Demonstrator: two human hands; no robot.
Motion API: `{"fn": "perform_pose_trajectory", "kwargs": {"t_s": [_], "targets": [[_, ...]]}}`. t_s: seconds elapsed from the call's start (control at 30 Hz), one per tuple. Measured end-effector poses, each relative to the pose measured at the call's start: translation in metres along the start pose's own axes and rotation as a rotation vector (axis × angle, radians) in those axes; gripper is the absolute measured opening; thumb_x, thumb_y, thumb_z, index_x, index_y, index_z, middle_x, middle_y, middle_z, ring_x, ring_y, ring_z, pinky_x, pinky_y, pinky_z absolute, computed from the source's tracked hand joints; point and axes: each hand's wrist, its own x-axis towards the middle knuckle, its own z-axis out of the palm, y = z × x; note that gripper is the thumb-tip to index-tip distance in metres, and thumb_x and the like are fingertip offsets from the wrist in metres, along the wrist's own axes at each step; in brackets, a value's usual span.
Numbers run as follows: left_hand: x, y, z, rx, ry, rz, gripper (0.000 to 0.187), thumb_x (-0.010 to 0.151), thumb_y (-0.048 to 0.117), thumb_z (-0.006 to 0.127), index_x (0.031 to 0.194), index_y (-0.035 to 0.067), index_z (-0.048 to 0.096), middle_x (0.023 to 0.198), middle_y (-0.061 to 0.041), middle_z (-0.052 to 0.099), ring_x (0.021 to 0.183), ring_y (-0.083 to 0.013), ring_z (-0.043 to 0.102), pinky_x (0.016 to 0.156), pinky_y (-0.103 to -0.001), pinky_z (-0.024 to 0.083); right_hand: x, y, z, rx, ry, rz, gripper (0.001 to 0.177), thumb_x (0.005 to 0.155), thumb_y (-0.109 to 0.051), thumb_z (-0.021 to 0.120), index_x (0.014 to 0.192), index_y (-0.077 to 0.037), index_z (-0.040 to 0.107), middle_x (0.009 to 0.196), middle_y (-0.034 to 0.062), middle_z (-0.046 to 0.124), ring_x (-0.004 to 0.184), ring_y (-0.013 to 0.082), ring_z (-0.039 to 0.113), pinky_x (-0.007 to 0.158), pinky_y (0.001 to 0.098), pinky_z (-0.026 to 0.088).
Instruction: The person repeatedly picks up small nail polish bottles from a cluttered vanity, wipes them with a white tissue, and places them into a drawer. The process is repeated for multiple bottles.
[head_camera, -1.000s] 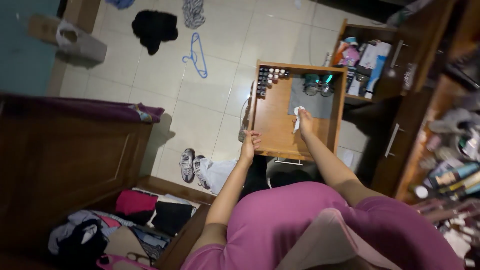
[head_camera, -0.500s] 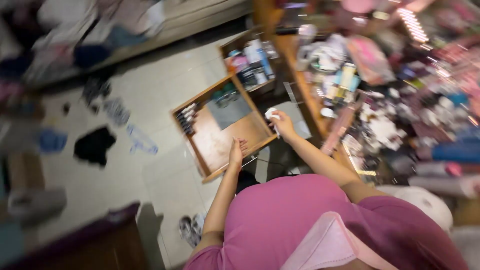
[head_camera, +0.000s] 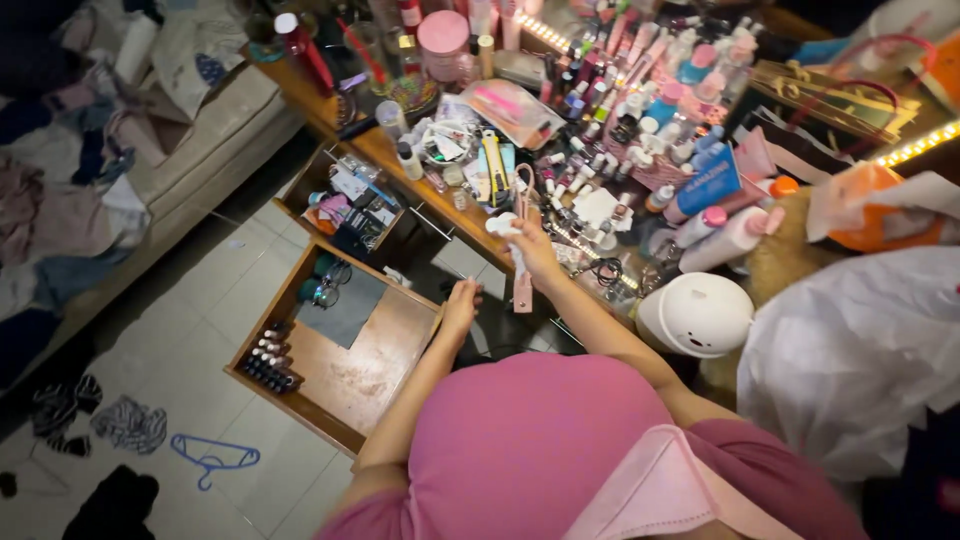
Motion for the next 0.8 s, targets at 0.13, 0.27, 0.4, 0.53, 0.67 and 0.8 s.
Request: {"fn": "perform_pose_trajectory", "kwargs": {"t_s": [0.13, 0.27, 0.4, 0.53, 0.67, 0.8], "targets": [[0.045, 0.030, 0.033, 0.043, -0.069, 0.074, 0.040, 0.104, 0.045, 0.054, 0.114, 0.008, 0.064, 0.107, -0.002, 0.069, 0.092, -0.0148, 0.060, 0.078, -0.029, 0.048, -0.021, -0.024, -0.052, 0.255, 0.196, -0.059, 0.035, 0.102, -0.011, 0.054, 0.136, -0.003, 0.053, 0.115, 0.0147, 0.070, 0.082, 0.0203, 0.069, 0.070, 0.0337, 0.057], [0.072, 0.059, 0.081, 0.066, -0.107, 0.235, 0.034, 0.102, 0.038, 0.060, 0.111, 0.006, 0.066, 0.096, -0.005, 0.068, 0.088, -0.0143, 0.061, 0.081, -0.029, 0.050, -0.041, -0.037, -0.107, 0.320, 0.386, -0.131, 0.039, 0.105, -0.020, 0.043, 0.139, -0.002, 0.042, 0.123, 0.0194, 0.071, 0.082, 0.0253, 0.070, 0.070, 0.0380, 0.057], [0.063, 0.078, 0.124, 0.140, -0.176, 0.313, 0.030, 0.100, 0.033, 0.065, 0.106, 0.004, 0.067, 0.095, -0.005, 0.068, 0.090, -0.0132, 0.060, 0.083, -0.029, 0.050, -0.054, -0.032, -0.141, 0.365, 0.488, -0.209, 0.042, 0.106, -0.022, 0.040, 0.143, -0.002, 0.043, 0.129, 0.0184, 0.068, 0.086, 0.0254, 0.070, 0.081, 0.0389, 0.059], [0.059, 0.108, 0.142, 0.358, -0.195, 0.451, 0.027, 0.094, 0.030, 0.068, 0.105, 0.006, 0.068, 0.095, -0.010, 0.071, 0.091, -0.0213, 0.068, 0.084, -0.033, 0.053, -0.055, -0.018, -0.151, 0.333, 0.548, -0.187, 0.040, 0.107, -0.021, 0.042, 0.142, -0.002, 0.045, 0.130, 0.0186, 0.068, 0.088, 0.0253, 0.070, 0.082, 0.0392, 0.057], [0.112, 0.149, 0.172, 0.657, -0.217, 0.723, 0.023, 0.091, 0.024, 0.071, 0.107, 0.008, 0.069, 0.103, -0.015, 0.070, 0.101, -0.0336, 0.067, 0.089, -0.042, 0.052, -0.050, -0.018, -0.150, 0.315, 0.542, -0.101, 0.038, 0.106, -0.021, 0.043, 0.139, -0.002, 0.045, 0.127, 0.0168, 0.069, 0.084, 0.0237, 0.069, 0.075, 0.0384, 0.056], [0.178, 0.168, 0.206, 0.886, -0.266, 0.840, 0.029, 0.082, 0.015, 0.072, 0.110, 0.009, 0.069, 0.116, -0.017, 0.066, 0.111, -0.0382, 0.061, 0.094, -0.047, 0.050, -0.044, -0.025, -0.147, 0.293, 0.526, -0.110, 0.037, 0.106, -0.020, 0.042, 0.138, -0.002, 0.049, 0.126, 0.0152, 0.069, 0.083, 0.0216, 0.069, 0.071, 0.0358, 0.057]]}}
